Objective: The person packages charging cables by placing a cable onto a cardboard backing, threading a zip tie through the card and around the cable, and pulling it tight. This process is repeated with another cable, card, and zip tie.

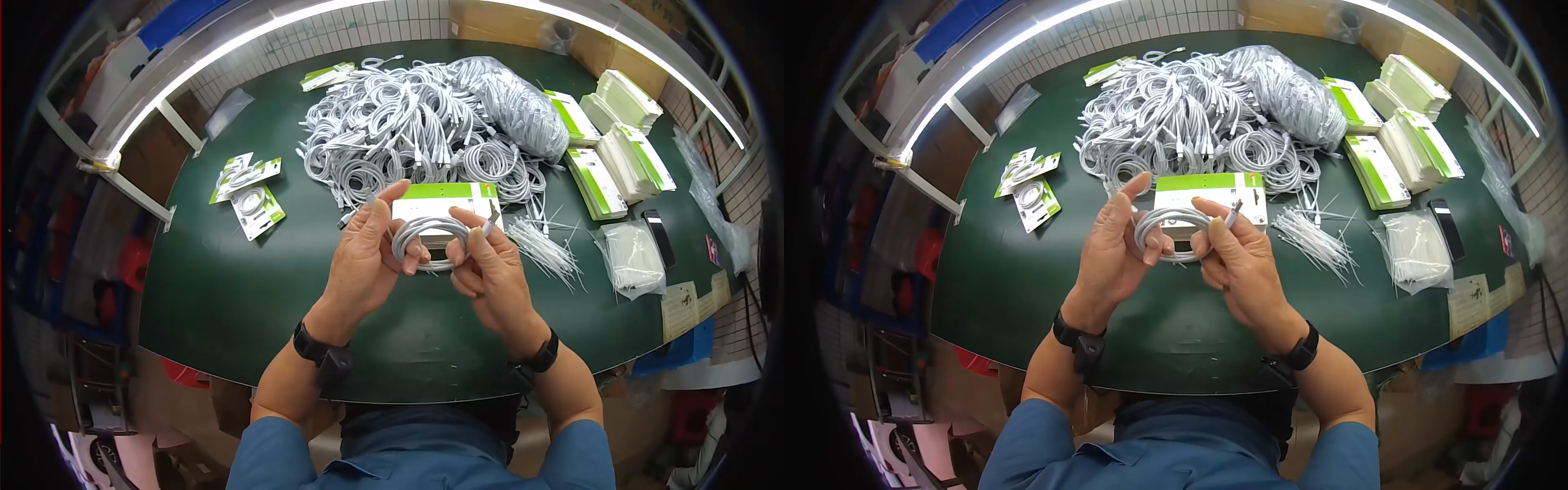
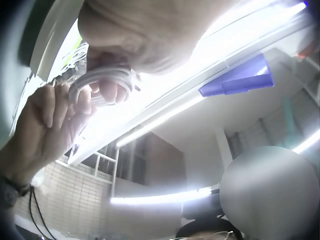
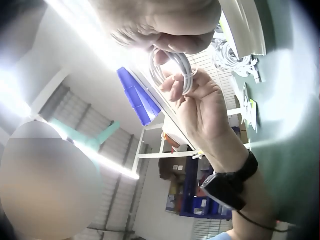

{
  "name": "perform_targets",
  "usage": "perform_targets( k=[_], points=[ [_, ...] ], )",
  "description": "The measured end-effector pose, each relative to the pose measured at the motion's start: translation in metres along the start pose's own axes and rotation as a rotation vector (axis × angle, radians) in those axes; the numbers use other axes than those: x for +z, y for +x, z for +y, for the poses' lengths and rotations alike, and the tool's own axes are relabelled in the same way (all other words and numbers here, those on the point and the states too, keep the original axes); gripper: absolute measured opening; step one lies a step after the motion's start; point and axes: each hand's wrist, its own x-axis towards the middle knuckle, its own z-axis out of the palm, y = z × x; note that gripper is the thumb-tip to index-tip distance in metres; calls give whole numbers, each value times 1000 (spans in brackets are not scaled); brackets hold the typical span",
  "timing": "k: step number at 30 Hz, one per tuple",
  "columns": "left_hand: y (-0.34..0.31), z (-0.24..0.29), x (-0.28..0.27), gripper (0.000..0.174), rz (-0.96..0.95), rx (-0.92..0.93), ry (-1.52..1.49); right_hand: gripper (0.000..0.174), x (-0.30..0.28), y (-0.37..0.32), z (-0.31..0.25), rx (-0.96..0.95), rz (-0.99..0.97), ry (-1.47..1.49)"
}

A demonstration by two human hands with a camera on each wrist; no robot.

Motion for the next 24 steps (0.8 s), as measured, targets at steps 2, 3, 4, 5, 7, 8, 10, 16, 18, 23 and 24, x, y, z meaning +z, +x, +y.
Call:
perform_targets(
  k=[2, 3, 4, 5, 7, 8, 10, 16, 18, 23, 24],
  points=[
    [-3, 4, -5, 48, -19, -22, 342, 41, -8, 2, 4, 82, 24, 36],
    [-4, 7, -7, 46, -30, -36, 514, 41, -13, 2, 8, 103, 24, 25],
    [-5, 10, -6, 46, -35, -51, 560, 42, -15, 3, 9, 117, 11, 11],
    [-7, 13, -2, 45, -39, -69, 604, 42, -16, 3, 9, 134, 1, -2],
    [-9, 17, 5, 45, 4, -117, 598, 43, -11, 0, 5, 162, 0, -11],
    [-9, 19, 4, 45, -3, -148, 552, 42, -11, -1, 5, 172, -19, -23],
    [-8, 21, -3, 46, -16, -214, 466, 41, -11, -4, 8, 191, -56, -36],
    [-13, 12, -14, 37, 0, -272, 493, 27, -5, -1, 3, 218, -145, -630],
    [-15, 10, -15, 34, -46, -216, 698, 27, -10, 1, -4, 291, -236, -729],
    [-24, 6, 1, 29, -125, -158, 1197, 31, -11, -1, -14, 208, -568, -969],
    [-24, 3, 3, 26, -131, -135, 1263, 31, -12, -1, -14, 226, -567, -983]
  ],
)
